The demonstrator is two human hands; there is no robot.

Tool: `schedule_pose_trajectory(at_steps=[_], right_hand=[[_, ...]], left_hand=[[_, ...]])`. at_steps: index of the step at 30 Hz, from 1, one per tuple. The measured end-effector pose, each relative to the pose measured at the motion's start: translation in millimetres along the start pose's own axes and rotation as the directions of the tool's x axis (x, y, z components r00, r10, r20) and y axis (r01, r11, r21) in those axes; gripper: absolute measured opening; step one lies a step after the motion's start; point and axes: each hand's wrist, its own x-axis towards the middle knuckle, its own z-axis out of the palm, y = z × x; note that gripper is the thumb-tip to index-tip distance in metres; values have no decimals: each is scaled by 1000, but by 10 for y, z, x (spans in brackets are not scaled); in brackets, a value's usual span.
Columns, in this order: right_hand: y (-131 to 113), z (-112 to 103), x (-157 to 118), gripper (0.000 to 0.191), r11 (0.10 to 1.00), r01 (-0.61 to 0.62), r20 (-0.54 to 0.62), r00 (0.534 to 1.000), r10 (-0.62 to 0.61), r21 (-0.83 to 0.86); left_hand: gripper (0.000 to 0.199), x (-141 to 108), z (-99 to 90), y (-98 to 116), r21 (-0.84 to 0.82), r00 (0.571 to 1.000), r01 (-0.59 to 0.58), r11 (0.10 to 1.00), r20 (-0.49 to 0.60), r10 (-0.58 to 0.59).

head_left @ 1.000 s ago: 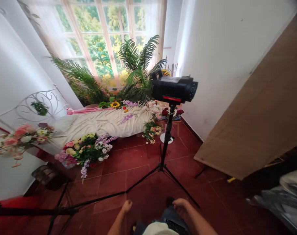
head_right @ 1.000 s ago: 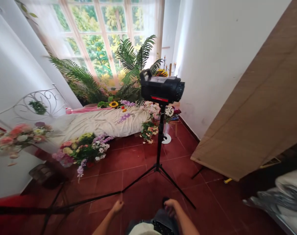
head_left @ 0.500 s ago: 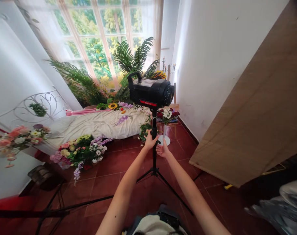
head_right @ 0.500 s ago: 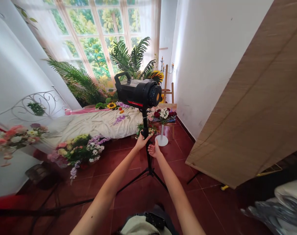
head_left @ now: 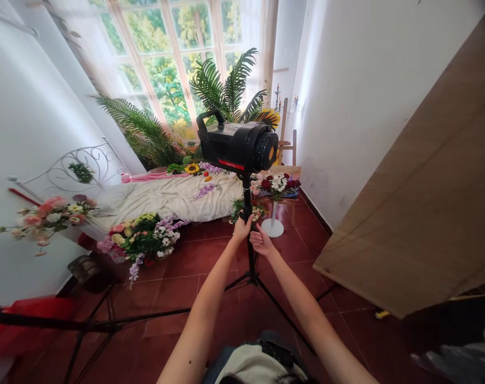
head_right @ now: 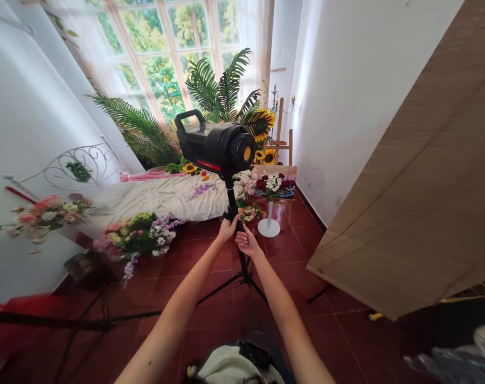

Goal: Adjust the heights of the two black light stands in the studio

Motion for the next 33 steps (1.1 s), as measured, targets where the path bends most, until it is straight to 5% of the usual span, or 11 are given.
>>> schedule_pose_trajectory(at_steps=[10, 15, 17, 20, 23, 25, 30, 33], right_hand=[[-139, -133, -64, 42, 991, -94, 2, 995, 95, -93], [-289, -174, -43, 44, 889, -154, -7, 986, 167, -431], [-410, -156, -30, 46, 724, -185, -72, 980, 185, -665], [-548, -95, 10, 50, 271, -169, -164, 986, 40, -948], [-528, -27, 50, 45, -198, -137, -88, 966, -241, -971], [-449, 2, 49, 40, -338, -145, 0, 919, -394, -930], [-393, -4, -59, 38, -355, -179, 17, 875, -484, -918], [-474, -43, -129, 46, -110, -183, -128, 914, -385, -977]], left_hand=[[40, -38, 87, -18, -64, 995, 93, 994, -31, -95], [42, -5, 104, -106, -48, 998, 40, 998, -36, -42], [43, 5, 108, -126, -42, 999, 25, 999, -38, -27], [43, 9, 107, -119, -33, 999, 37, 999, -34, -39], [41, 9, 105, -92, -42, 998, 46, 998, -30, -48], [39, 12, 112, -80, -49, 999, 33, 998, -36, -35], [38, 16, 135, -88, -38, 998, 35, 999, -52, -37], [39, 6, 135, -88, -29, 999, 39, 999, -36, -40]])
